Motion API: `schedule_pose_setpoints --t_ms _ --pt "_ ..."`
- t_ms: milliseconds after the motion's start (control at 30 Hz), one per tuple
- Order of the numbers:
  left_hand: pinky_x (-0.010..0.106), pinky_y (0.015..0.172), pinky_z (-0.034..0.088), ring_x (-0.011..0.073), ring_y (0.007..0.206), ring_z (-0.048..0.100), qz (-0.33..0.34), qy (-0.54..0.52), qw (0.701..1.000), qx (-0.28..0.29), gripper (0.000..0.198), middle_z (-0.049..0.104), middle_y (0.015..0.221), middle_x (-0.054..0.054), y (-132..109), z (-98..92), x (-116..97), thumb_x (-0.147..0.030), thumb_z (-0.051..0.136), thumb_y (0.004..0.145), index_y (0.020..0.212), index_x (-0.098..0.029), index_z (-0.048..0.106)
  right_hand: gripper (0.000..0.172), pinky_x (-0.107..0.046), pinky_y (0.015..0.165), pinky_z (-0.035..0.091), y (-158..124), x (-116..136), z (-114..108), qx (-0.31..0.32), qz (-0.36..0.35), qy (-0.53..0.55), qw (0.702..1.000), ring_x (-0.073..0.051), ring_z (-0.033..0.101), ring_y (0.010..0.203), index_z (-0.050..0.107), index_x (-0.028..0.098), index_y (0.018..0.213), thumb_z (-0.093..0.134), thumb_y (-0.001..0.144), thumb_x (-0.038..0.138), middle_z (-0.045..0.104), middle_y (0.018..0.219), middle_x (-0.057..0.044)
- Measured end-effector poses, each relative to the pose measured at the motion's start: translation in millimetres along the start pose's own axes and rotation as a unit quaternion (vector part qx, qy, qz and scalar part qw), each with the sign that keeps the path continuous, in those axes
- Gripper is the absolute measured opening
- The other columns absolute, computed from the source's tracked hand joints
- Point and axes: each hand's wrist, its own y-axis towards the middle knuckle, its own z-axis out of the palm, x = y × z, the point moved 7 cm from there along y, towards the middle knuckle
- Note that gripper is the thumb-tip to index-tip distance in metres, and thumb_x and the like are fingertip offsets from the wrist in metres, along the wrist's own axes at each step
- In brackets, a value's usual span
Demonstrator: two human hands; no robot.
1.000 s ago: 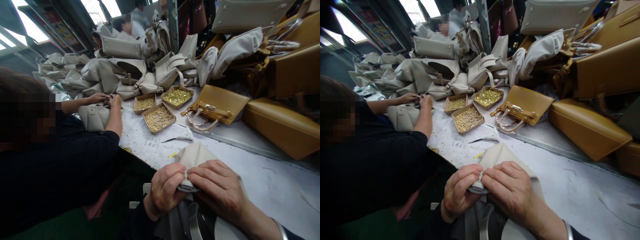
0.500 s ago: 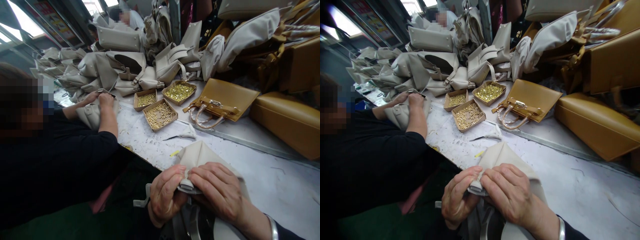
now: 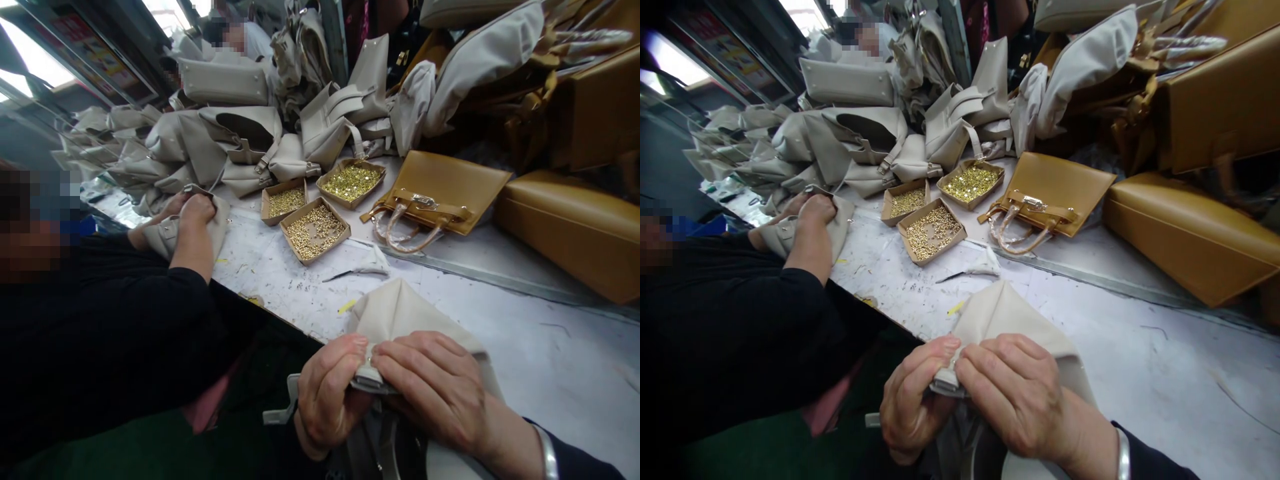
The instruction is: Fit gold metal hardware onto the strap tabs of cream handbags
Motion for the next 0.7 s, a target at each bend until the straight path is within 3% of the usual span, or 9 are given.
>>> schedule_pose_setpoints --t_ms 233,700 --pt "0.038 0.09 0.065 0.0255 0.109 0.07 -0.026 0.022 0.999 -0.042 0.019 0.068 0.111 0.015 -1.7 3.0 -2.8 -0.013 0.064 0.099 0.116 -0.007 0.059 0.023 -0.034 0.085 0.047 -8.9 2.5 1.1 0.02 -0.004 0.017 1.0 -0.02 0.066 0.098 0.071 0.004 0.113 0.05 0.106 0.009 0.076 0.11 -0.013" --pt "0.037 0.091 0.064 0.0228 0.106 0.069 -0.04 -0.071 0.996 -0.024 0.019 0.067 0.11 0.013 5.2 11.2 7.1 -0.011 0.058 0.099 0.118 -0.01 0.057 0.021 -0.034 0.081 0.049 -6.6 -7.4 4.1 0.012 0.013 -0.002 1.0 -0.02 0.069 0.09 0.07 0.005 0.11 0.051 0.106 0.013 0.077 0.102 -0.012"
